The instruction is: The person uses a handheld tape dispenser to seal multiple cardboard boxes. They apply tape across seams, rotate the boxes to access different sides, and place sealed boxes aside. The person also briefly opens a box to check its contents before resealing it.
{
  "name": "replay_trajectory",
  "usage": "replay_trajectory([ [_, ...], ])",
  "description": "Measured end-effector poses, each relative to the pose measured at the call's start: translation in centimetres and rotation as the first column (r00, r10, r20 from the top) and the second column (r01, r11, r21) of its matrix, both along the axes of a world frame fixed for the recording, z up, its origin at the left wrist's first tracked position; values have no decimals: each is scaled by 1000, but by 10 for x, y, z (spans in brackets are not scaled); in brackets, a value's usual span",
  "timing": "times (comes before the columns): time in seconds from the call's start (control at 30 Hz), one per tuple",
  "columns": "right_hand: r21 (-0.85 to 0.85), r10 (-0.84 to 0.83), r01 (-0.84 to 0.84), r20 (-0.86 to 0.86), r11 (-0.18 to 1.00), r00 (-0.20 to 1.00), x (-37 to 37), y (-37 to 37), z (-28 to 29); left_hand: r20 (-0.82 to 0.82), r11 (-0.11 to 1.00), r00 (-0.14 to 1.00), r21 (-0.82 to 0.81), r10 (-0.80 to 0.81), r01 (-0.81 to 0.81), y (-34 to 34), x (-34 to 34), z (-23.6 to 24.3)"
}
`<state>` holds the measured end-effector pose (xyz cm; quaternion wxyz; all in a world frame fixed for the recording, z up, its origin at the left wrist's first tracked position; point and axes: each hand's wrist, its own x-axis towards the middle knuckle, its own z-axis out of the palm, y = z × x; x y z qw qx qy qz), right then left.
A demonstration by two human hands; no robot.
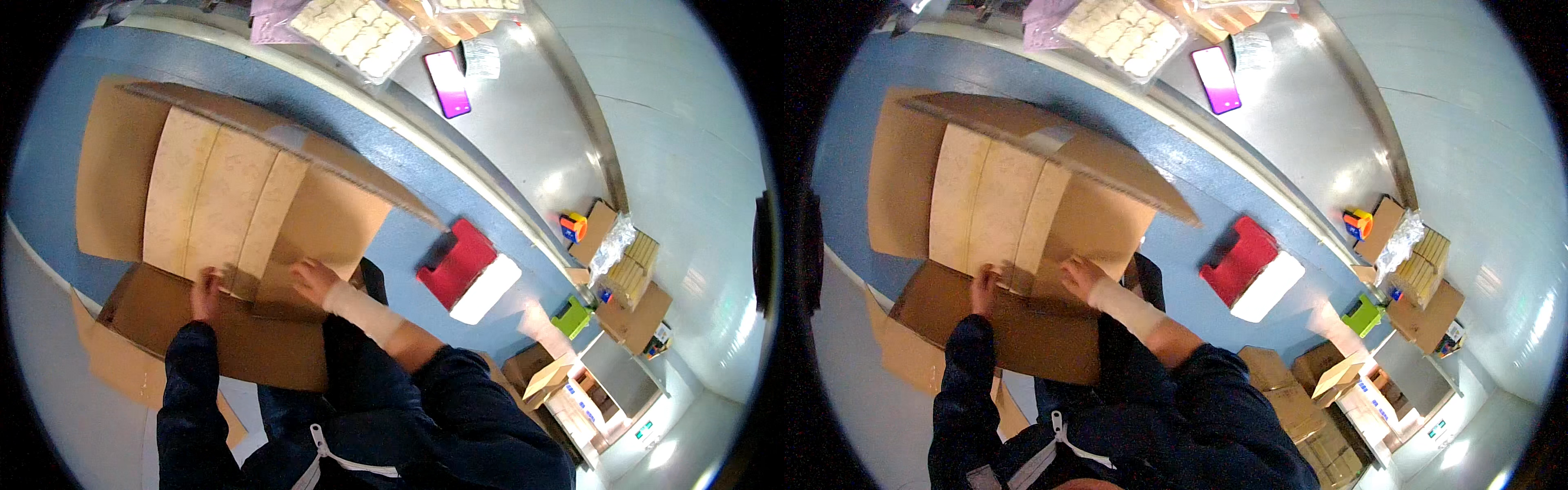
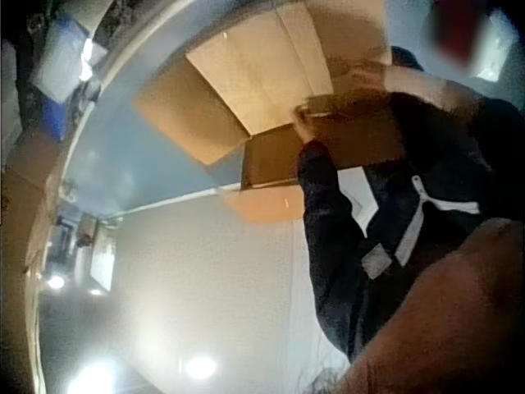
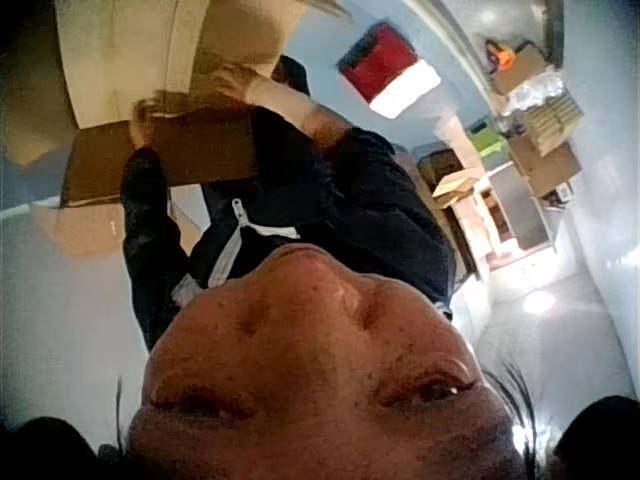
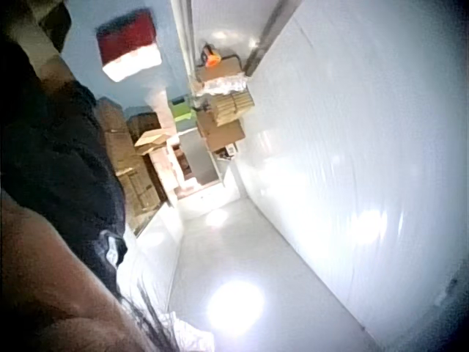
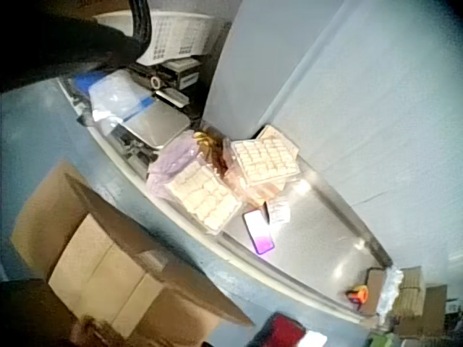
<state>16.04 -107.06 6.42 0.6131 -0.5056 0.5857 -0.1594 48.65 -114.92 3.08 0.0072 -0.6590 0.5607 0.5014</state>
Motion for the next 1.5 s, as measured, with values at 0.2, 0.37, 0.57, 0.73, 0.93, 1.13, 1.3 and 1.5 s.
replay_trajectory([
  [0.2,-51,171,-209,-406,977,898,51,-35,-27,-149,538,702,-540,696,-647,-80,114,5],
  [0.37,-20,139,-148,-241,989,960,30,-20,-59,-270,176,243,-251,932,-952,-162,134,8],
  [0.57,94,42,-29,-139,995,989,34,-28,-50,-599,132,-129,371,790,-919,-160,150,41],
  [0.73,102,109,-92,-167,990,980,30,-32,-44,-550,693,476,294,686,-659,-126,150,45],
  [0.93,114,91,-73,-165,991,982,23,-27,-49,-237,966,936,88,258,-244,-146,100,123],
  [1.13,287,128,-116,-23,951,992,0,-54,-48,-476,902,771,302,423,-308,-140,89,150],
  [1.3,307,161,-179,83,935,983,-18,-91,-43,-556,847,648,429,521,-313,-139,85,140],
  [1.5,-196,-167,213,226,957,960,-51,-255,35,-442,875,784,413,436,-253,-133,86,136],
])
